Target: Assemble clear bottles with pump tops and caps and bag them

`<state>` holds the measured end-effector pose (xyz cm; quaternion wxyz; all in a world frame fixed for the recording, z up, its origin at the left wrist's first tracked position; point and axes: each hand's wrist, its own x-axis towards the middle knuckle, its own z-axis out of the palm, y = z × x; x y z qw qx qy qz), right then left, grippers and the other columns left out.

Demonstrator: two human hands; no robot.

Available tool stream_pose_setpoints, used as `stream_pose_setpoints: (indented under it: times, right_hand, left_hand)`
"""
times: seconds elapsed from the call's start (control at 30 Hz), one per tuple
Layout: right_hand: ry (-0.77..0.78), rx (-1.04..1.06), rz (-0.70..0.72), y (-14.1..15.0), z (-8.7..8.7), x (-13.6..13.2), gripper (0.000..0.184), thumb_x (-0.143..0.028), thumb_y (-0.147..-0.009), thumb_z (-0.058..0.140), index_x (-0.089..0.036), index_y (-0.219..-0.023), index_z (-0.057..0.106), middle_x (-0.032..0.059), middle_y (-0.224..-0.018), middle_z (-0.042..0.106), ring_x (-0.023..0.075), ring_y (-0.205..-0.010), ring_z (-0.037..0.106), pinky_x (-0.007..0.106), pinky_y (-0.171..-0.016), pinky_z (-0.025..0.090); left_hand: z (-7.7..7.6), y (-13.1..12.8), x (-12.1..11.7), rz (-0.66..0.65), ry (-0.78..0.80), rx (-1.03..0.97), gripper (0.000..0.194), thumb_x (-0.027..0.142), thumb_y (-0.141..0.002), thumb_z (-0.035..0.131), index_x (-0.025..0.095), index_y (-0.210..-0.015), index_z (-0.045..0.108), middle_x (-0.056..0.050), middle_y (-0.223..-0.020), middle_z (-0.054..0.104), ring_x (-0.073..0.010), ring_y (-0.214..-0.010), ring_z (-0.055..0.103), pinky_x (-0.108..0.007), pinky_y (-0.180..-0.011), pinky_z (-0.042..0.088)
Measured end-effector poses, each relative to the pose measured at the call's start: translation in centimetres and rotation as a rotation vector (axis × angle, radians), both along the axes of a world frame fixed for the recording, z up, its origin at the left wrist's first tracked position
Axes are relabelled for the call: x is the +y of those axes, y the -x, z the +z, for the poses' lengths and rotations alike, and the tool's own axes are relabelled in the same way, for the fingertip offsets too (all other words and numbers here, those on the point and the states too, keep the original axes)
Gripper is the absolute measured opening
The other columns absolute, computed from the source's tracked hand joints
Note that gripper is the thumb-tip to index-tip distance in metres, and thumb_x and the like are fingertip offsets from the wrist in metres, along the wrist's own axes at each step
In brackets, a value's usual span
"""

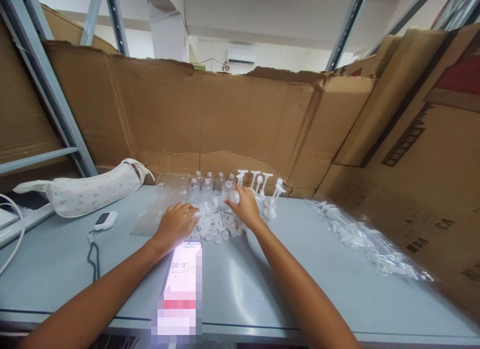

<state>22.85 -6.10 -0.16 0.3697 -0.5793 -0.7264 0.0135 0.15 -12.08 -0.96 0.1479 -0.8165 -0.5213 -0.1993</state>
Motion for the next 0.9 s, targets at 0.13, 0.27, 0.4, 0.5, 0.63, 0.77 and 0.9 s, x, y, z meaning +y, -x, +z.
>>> stream_pose_setpoints:
  times: [0.13, 0.27, 0.4, 0.5, 0.63, 0.77, 0.9]
  right_hand:
    - [0.066, -0.051, -0.027, 2.0, -0.2, 3.3, 0.035, -0.025, -0.073, 0.064, -0.016, -0.106, 0.057, 0.0073, -0.094, 0.063, 0.0206, -0.089, 0.058, 0.029, -0.077, 0.043]
    - [0.151, -0.061, -0.066, 3.6, -1.0, 6.1, 0.027, -0.025, -0.075, 0.064, -0.012, -0.098, 0.058, 0.0093, -0.088, 0.064, 0.0209, -0.083, 0.059, 0.028, -0.069, 0.041]
    - [0.284, -0.084, -0.022, 3.8, -1.7, 7.8, 0.025, -0.032, -0.076, 0.066, -0.011, -0.089, 0.061, 0.0076, -0.082, 0.065, 0.0194, -0.077, 0.060, 0.028, -0.065, 0.043]
    - [0.379, -0.113, 0.052, 3.3, -2.0, 8.3, 0.026, -0.036, -0.084, 0.059, -0.012, -0.096, 0.061, 0.0052, -0.092, 0.063, 0.0161, -0.081, 0.061, 0.032, -0.072, 0.049]
    - [0.415, -0.109, 0.140, 2.3, -2.4, 8.3, 0.029, -0.033, -0.089, 0.054, -0.014, -0.110, 0.057, 0.0065, -0.107, 0.060, 0.0174, -0.091, 0.060, 0.038, -0.078, 0.052]
    - [0.350, -0.049, 0.191, 0.9, -2.7, 8.3, 0.025, -0.024, -0.088, 0.056, -0.015, -0.111, 0.058, 0.0073, -0.104, 0.062, 0.0172, -0.092, 0.060, 0.037, -0.083, 0.050]
    - [0.249, 0.026, 0.224, -0.2, -2.3, 7.4, 0.029, -0.030, -0.089, 0.054, -0.016, -0.115, 0.056, 0.0082, -0.112, 0.059, 0.0184, -0.096, 0.059, 0.038, -0.082, 0.050]
  left_hand:
    - [-0.5, 0.1, 0.5, 0.009, -0.005, 0.022, 0.025, 0.025, -0.087, 0.051, 0.020, -0.110, 0.060, -0.006, -0.106, 0.066, -0.0238, -0.095, 0.055, -0.036, -0.079, 0.036]
    - [-0.5, 0.4, 0.3, -0.001, 0.015, 0.004, 0.024, 0.025, -0.088, 0.049, 0.021, -0.110, 0.061, -0.006, -0.103, 0.066, -0.0226, -0.094, 0.056, -0.036, -0.078, 0.036]
    - [-0.3, 0.5, -0.2, -0.045, 0.020, -0.032, 0.026, 0.025, -0.093, 0.040, 0.021, -0.102, 0.064, -0.005, -0.096, 0.067, -0.0216, -0.090, 0.056, -0.036, -0.075, 0.035]
    - [-0.1, 0.4, -0.6, -0.072, 0.008, -0.072, 0.029, 0.026, -0.095, 0.035, 0.021, -0.101, 0.064, -0.005, -0.094, 0.067, -0.0212, -0.088, 0.056, -0.036, -0.075, 0.035]
    - [0.1, 0.3, -0.9, -0.087, 0.018, -0.094, 0.029, 0.029, -0.094, 0.037, 0.021, -0.101, 0.064, -0.005, -0.095, 0.067, -0.0212, -0.089, 0.056, -0.035, -0.076, 0.036]
    - [0.0, 0.3, -1.0, -0.098, 0.043, -0.102, 0.023, 0.026, -0.091, 0.044, 0.020, -0.100, 0.065, -0.005, -0.096, 0.067, -0.0209, -0.090, 0.057, -0.035, -0.077, 0.037]
    - [0.1, 0.3, -1.1, -0.118, 0.069, -0.122, 0.022, 0.024, -0.090, 0.045, 0.020, -0.098, 0.065, -0.004, -0.095, 0.068, -0.0202, -0.088, 0.058, -0.036, -0.078, 0.038]
